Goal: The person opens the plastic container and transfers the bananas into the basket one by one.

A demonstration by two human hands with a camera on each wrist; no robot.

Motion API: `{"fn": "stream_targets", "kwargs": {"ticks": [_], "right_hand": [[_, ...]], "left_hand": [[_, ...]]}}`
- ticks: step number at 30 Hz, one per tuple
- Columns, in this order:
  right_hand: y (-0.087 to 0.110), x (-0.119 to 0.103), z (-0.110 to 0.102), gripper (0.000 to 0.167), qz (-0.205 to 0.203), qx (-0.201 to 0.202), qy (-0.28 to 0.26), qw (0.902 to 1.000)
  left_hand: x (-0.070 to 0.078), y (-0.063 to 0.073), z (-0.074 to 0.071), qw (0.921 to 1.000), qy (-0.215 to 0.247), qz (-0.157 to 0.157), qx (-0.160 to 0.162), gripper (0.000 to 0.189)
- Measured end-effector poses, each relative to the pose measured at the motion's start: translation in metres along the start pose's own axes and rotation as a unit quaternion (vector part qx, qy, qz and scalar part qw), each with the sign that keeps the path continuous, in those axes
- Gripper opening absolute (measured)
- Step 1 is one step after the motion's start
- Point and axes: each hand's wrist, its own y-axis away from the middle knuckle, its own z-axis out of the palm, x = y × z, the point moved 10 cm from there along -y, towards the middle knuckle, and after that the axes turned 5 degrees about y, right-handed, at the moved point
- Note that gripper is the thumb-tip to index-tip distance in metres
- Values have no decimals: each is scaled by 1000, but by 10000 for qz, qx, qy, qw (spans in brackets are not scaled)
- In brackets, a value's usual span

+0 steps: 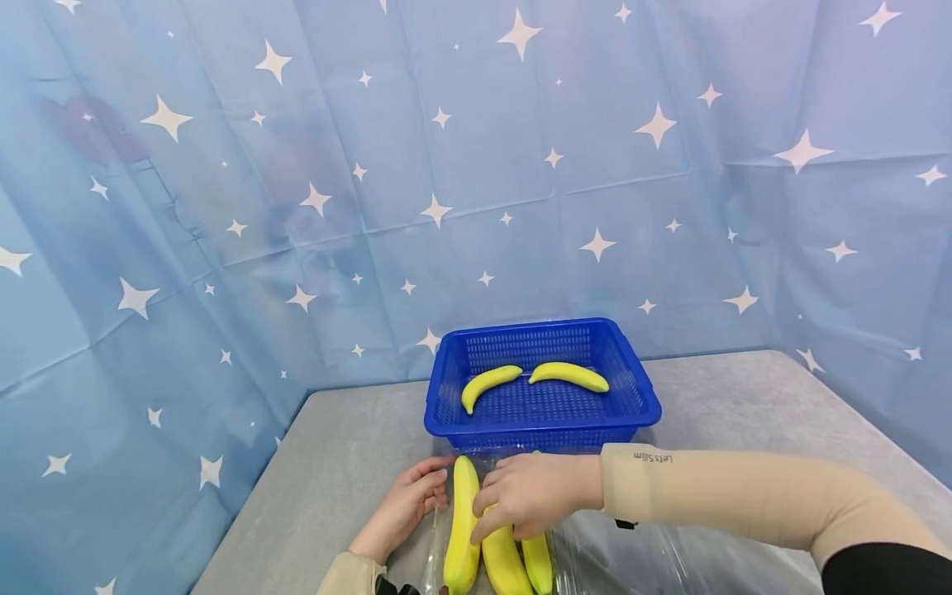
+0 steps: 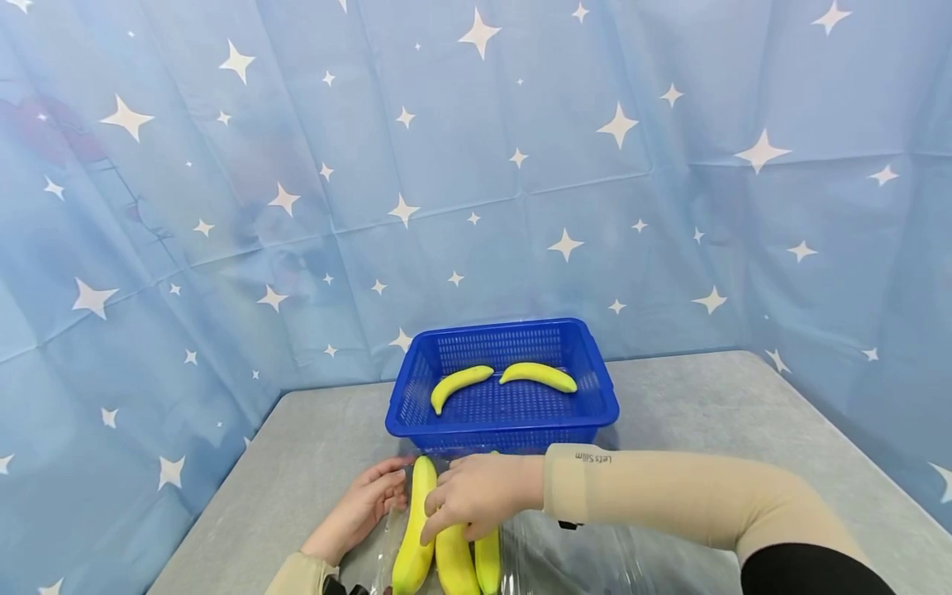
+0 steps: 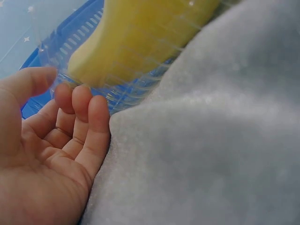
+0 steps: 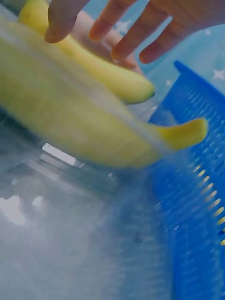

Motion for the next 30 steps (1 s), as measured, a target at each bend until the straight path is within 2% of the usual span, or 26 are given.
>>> {"fn": "stream_targets", "kwargs": {"ticks": [11, 21, 30], "right_hand": [[-2, -2, 13, 45, -126, 106, -7, 9999], [-6, 4, 24, 43, -65, -42, -24, 10000], [-10, 2, 25, 40, -206, 80, 57, 9997]], "left_hand": [[0, 0, 0, 10000, -40, 16, -1, 41], [1, -2, -1, 10000, -41, 0, -22, 42], [0, -1, -1, 10000, -70, -17, -62, 44]]}}
